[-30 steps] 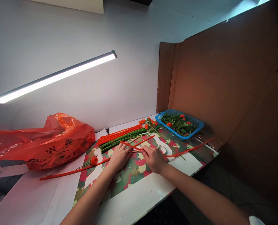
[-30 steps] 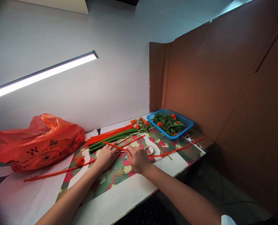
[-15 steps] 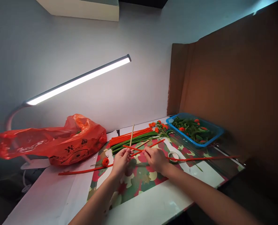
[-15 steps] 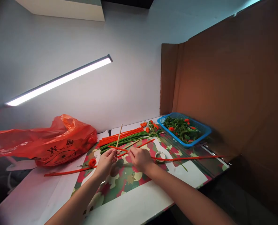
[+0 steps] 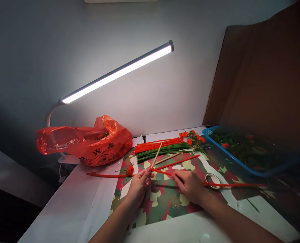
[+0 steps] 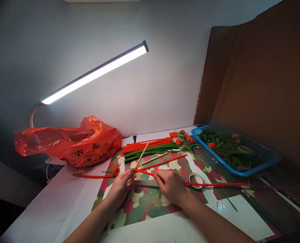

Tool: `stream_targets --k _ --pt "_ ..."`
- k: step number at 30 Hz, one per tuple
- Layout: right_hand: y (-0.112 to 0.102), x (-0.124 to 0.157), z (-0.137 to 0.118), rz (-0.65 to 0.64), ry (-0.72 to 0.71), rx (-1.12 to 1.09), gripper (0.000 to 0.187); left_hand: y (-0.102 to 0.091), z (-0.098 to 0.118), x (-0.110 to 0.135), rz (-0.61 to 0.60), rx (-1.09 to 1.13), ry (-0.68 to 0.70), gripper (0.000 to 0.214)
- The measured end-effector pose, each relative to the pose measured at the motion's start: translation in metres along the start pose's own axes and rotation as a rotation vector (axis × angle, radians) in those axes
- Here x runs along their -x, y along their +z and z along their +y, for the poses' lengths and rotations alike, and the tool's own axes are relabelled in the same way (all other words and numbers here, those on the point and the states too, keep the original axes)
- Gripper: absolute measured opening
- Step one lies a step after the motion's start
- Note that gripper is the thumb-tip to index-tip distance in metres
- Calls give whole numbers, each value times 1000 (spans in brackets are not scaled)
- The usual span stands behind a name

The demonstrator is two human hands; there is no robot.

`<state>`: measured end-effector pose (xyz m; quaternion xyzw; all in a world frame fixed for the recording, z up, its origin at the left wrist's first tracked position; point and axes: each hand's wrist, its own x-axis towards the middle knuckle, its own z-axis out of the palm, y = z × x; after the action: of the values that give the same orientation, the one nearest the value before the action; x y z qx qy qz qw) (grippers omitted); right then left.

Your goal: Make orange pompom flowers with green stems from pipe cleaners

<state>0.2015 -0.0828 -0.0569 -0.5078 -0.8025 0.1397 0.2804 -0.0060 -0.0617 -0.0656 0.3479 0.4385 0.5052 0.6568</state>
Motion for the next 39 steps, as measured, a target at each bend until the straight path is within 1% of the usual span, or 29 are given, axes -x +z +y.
stream_targets --k 4,7,10,14,17,21,25,27,30,31,33,36,39 --pt "0 3 -2 -38 -3 18 32 7 3 5 46 4 4 44" --pt "0 4 -2 -53 -12 24 31 8 3 5 63 20 23 44" --pt "0 4 -1 -69 -17 45 32 3 0 3 32 18 12 45" --pt "0 4 2 -56 -30 70 32 -4 -3 2 -9 8 2 44" --pt "0 4 4 -50 -47 74 33 -6 -1 4 -5 4 -8 44" --pt "0 4 4 -66 -64 81 32 -3 3 6 34 -8 -8 39" --pt "-4 3 4 -85 -37 46 31 0 4 7 40 -27 9 35" --pt "-7 2 6 -132 -32 -32 31 0 4 8 20 -9 13 35" --pt "-14 -1 11 -245 -56 -181 32 0 5 10 -42 27 -17 37" --pt "-16 -2 13 -268 -60 -219 33 1 5 11 -73 29 -33 38" --pt "-20 -4 16 -271 -50 -273 33 3 6 15 -151 0 -58 39" --pt "-23 -6 20 -251 -8 -319 30 5 6 20 -255 -126 -38 40" --pt "-25 -7 21 -245 45 -325 29 4 5 24 -283 -344 44 42"
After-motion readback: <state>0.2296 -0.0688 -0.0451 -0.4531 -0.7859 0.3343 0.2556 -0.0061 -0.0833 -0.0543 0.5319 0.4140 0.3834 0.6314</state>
